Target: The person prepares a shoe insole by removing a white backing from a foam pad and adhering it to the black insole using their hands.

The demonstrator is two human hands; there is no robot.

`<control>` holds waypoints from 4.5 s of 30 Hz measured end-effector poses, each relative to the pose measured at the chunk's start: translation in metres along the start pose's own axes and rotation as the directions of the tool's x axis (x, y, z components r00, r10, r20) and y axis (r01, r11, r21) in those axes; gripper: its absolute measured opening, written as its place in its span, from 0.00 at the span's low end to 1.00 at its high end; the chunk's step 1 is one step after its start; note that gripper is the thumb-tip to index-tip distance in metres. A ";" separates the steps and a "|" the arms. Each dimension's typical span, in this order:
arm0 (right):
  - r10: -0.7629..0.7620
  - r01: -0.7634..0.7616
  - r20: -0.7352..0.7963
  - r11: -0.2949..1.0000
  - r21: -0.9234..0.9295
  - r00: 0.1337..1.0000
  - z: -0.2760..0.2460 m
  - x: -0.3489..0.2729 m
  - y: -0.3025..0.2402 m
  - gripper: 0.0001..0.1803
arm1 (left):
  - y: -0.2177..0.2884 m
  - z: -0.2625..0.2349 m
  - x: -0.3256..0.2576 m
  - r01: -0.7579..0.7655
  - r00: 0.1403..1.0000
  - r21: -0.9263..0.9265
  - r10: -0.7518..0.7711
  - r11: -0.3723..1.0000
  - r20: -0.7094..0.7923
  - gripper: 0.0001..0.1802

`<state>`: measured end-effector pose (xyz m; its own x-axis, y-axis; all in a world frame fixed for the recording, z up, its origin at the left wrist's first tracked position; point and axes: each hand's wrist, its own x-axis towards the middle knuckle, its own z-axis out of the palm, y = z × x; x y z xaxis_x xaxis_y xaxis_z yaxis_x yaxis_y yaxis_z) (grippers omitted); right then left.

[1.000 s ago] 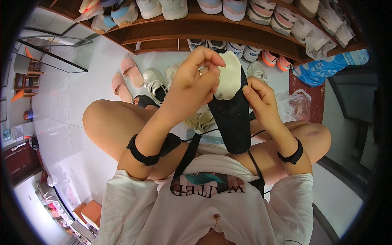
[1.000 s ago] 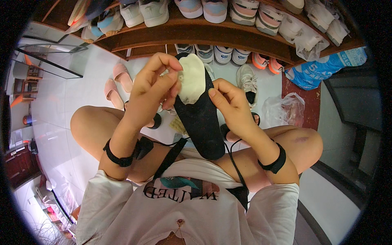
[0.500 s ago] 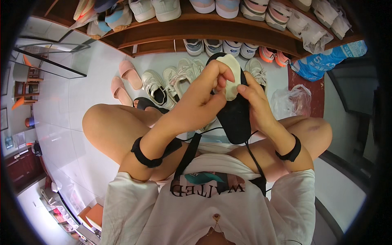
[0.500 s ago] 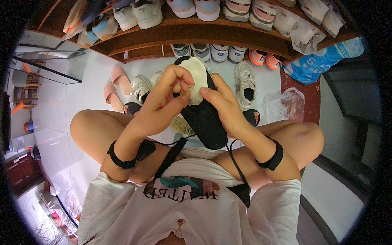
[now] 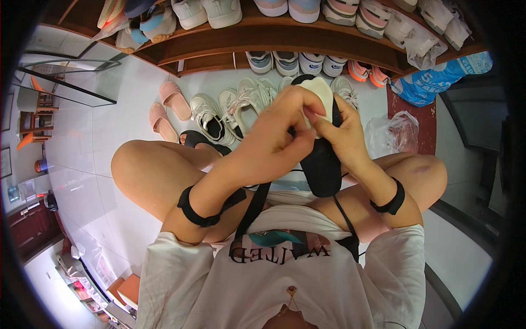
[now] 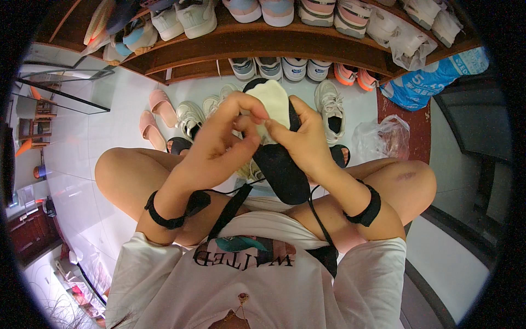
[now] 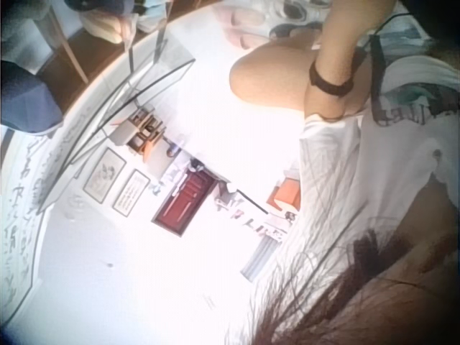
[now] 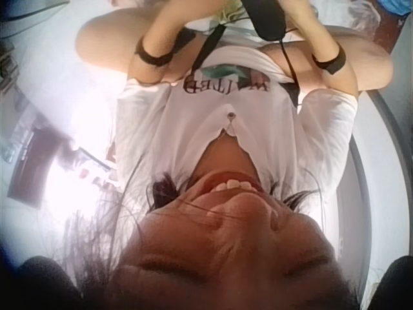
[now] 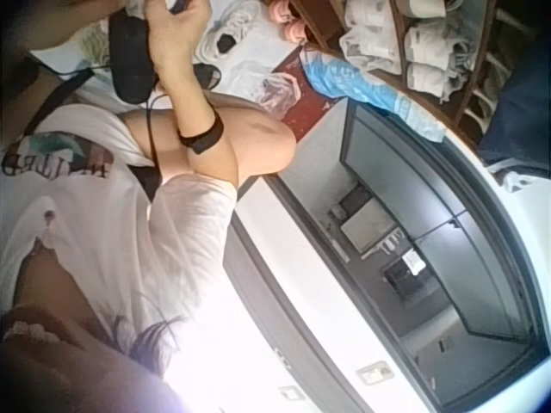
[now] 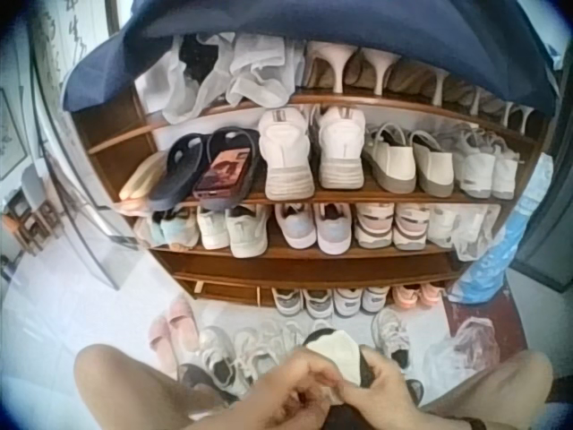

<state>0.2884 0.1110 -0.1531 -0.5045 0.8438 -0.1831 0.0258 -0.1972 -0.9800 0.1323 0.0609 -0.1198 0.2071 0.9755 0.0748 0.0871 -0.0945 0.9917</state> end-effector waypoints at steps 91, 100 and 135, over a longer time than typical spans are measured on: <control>-0.433 0.436 0.122 0.764 -0.475 0.893 -0.013 0.003 -0.003 0.04 | -0.020 0.003 0.004 0.305 0.910 -0.272 -0.364 0.913 -0.199 0.04; -0.433 0.526 0.331 0.485 -0.698 0.839 -0.014 0.007 -0.011 0.06 | -0.030 0.004 0.001 0.250 0.933 -0.179 -0.286 0.951 -0.217 0.05; -0.436 0.460 0.222 0.578 -0.674 0.872 0.005 -0.004 -0.011 0.29 | -0.035 0.005 0.001 0.160 0.924 -0.289 -0.246 0.944 -0.292 0.05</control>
<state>0.2860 0.1079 -0.1414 -0.6428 0.7111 0.2847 0.3641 0.6107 -0.7032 0.1346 0.0646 -0.1549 -0.1142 0.9829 -0.1444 -0.1658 0.1245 0.9783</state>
